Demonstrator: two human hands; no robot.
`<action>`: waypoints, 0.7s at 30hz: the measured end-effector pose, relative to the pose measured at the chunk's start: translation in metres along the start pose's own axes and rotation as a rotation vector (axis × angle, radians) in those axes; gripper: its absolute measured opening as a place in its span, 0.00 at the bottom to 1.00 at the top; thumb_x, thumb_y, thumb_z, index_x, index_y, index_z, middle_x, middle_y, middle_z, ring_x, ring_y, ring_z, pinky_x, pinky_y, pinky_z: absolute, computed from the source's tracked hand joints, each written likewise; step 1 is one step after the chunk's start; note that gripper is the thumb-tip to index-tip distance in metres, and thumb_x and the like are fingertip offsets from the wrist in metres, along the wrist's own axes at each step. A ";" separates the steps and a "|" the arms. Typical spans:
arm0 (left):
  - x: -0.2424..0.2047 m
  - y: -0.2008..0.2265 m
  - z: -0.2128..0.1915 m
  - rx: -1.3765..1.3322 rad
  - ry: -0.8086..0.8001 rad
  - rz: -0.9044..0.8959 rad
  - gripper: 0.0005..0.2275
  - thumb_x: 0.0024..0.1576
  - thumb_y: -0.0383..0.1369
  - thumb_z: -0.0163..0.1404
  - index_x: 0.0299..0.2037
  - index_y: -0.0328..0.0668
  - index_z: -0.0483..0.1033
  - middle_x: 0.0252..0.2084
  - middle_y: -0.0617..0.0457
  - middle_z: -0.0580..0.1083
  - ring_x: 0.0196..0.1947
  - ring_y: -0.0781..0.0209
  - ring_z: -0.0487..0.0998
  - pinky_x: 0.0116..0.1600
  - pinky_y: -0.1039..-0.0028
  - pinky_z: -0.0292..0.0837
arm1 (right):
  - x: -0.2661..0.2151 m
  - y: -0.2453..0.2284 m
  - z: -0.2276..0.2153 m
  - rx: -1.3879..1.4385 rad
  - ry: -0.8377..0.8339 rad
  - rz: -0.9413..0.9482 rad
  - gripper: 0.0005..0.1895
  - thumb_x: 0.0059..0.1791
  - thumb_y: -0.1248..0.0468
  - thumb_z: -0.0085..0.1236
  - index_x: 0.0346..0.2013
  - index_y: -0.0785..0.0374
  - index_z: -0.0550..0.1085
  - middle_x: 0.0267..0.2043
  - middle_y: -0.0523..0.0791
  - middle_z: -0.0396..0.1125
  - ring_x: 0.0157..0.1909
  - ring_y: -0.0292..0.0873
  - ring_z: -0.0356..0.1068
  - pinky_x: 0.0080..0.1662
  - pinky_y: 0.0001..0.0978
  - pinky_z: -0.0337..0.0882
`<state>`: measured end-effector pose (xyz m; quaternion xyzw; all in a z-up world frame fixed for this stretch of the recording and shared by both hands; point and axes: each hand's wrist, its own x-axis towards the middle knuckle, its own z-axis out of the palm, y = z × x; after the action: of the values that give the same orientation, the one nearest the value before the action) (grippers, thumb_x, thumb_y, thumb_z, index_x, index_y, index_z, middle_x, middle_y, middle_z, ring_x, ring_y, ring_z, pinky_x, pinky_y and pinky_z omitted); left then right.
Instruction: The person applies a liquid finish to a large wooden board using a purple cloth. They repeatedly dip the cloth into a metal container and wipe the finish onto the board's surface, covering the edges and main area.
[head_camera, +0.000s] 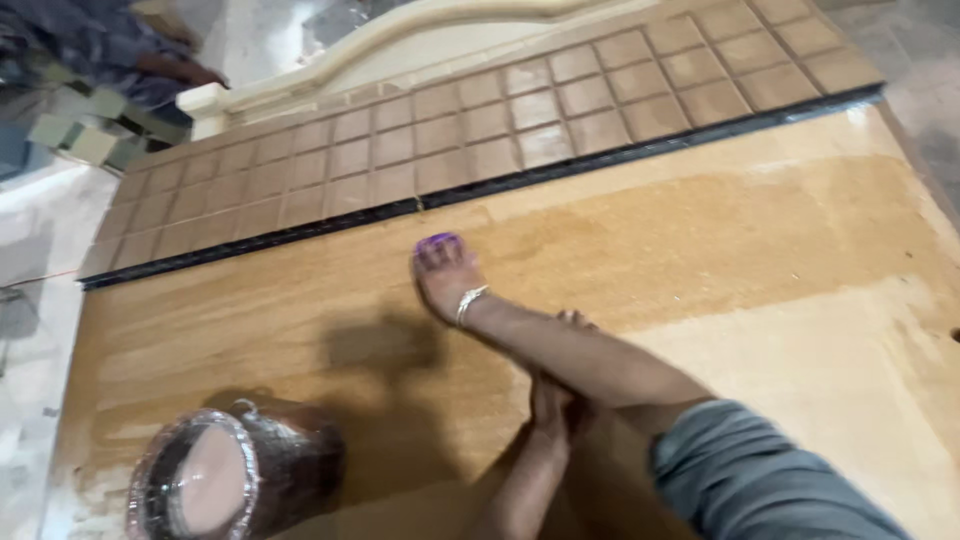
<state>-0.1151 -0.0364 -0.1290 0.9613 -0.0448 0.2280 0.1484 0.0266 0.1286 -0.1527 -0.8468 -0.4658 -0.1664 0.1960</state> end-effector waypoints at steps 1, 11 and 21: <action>0.000 -0.004 0.005 -0.006 0.047 0.021 0.19 0.66 0.38 0.42 0.63 0.38 0.69 0.66 0.39 0.69 0.70 0.42 0.65 0.75 0.50 0.51 | 0.010 -0.022 0.009 0.067 -0.121 0.009 0.23 0.47 0.58 0.46 0.55 0.59 0.73 0.60 0.54 0.66 0.60 0.61 0.63 0.58 0.63 0.59; 0.042 0.002 -0.044 -0.078 -0.221 -0.150 0.20 0.60 0.39 0.47 0.57 0.33 0.71 0.64 0.36 0.66 0.70 0.39 0.59 0.75 0.45 0.46 | -0.066 0.186 -0.114 -0.262 0.118 0.138 0.20 0.48 0.60 0.49 0.55 0.51 0.74 0.59 0.43 0.71 0.60 0.44 0.69 0.51 0.50 0.65; 0.054 -0.009 -0.035 0.114 -0.011 -0.127 0.23 0.60 0.42 0.48 0.58 0.30 0.71 0.67 0.33 0.65 0.71 0.37 0.60 0.73 0.44 0.47 | -0.222 0.496 -0.234 -0.558 -0.058 0.689 0.25 0.51 0.57 0.53 0.62 0.56 0.72 0.65 0.51 0.65 0.64 0.60 0.61 0.60 0.58 0.59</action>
<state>-0.0799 -0.0181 -0.0773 0.9703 0.0285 0.2150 0.1072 0.3137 -0.3888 -0.1409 -0.9774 -0.0989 -0.1868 -0.0090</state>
